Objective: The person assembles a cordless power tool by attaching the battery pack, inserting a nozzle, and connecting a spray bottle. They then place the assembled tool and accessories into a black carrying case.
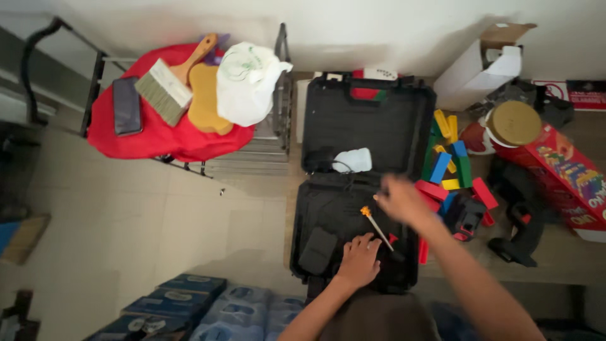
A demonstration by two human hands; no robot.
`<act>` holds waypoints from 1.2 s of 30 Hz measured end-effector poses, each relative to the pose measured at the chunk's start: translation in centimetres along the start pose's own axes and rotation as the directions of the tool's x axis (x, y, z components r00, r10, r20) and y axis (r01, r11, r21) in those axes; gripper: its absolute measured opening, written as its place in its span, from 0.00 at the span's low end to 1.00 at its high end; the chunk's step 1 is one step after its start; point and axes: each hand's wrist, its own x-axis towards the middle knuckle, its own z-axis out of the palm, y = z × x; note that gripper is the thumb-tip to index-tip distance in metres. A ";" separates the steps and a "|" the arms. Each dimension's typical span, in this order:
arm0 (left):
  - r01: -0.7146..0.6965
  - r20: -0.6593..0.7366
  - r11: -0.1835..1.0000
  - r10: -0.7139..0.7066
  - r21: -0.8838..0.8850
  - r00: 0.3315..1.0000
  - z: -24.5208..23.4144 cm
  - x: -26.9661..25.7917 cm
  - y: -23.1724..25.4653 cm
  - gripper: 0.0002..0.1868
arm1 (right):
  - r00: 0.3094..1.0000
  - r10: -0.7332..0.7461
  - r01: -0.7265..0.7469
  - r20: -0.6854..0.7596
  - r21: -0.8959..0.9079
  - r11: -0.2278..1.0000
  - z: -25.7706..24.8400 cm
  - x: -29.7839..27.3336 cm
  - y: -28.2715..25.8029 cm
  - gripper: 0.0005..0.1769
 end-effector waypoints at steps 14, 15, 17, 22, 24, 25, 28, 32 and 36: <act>-0.053 -0.034 0.986 0.048 -0.155 0.998 -4.0 -1.9 -1.0 0.27 | 0.988 -0.142 0.150 -0.059 0.160 0.976 -4.8 9.1 -4.9 0.33; -0.045 -0.018 0.986 0.043 -0.158 0.999 -4.1 -1.9 -0.9 0.27 | 0.981 -0.155 0.171 -0.117 0.141 0.975 -5.2 8.5 -4.8 0.32; -0.029 0.016 0.987 0.032 -0.160 0.999 -4.8 -1.8 -0.6 0.27 | 0.956 -0.183 0.210 -0.232 0.099 0.973 -6.2 7.0 -4.4 0.31; -0.112 -0.135 0.960 0.079 -0.257 0.988 -9.5 -0.9 1.9 0.21 | 0.926 -0.068 0.284 -0.370 0.567 0.773 -10.4 1.7 -4.6 0.33; -0.185 -0.291 0.933 0.092 -0.310 0.952 -12.6 0.4 3.4 0.18 | 0.969 -0.007 0.236 -0.248 0.914 0.331 -12.4 -0.9 -5.0 0.35; -0.221 -0.360 0.918 0.095 -0.329 0.928 -14.2 1.2 4.1 0.17 | 0.979 -0.011 0.205 -0.205 0.977 0.061 -13.0 -2.6 -5.3 0.36; -0.283 -0.470 0.867 0.065 -0.411 0.880 -18.4 3.2 7.3 0.15 | 0.990 -0.012 0.125 -0.143 0.900 -0.418 -14.9 -6.3 -6.4 0.38; -0.350 -0.488 0.785 0.070 -0.511 0.870 -22.6 4.1 11.9 0.14 | 0.942 -0.258 0.028 -0.213 0.819 -0.573 -16.2 -9.8 -8.0 0.42; -0.333 -0.451 0.746 0.049 -0.576 0.891 -24.5 4.2 16.1 0.22 | 0.918 -0.377 -0.116 -0.120 0.829 -0.546 -16.2 -12.3 -8.8 0.44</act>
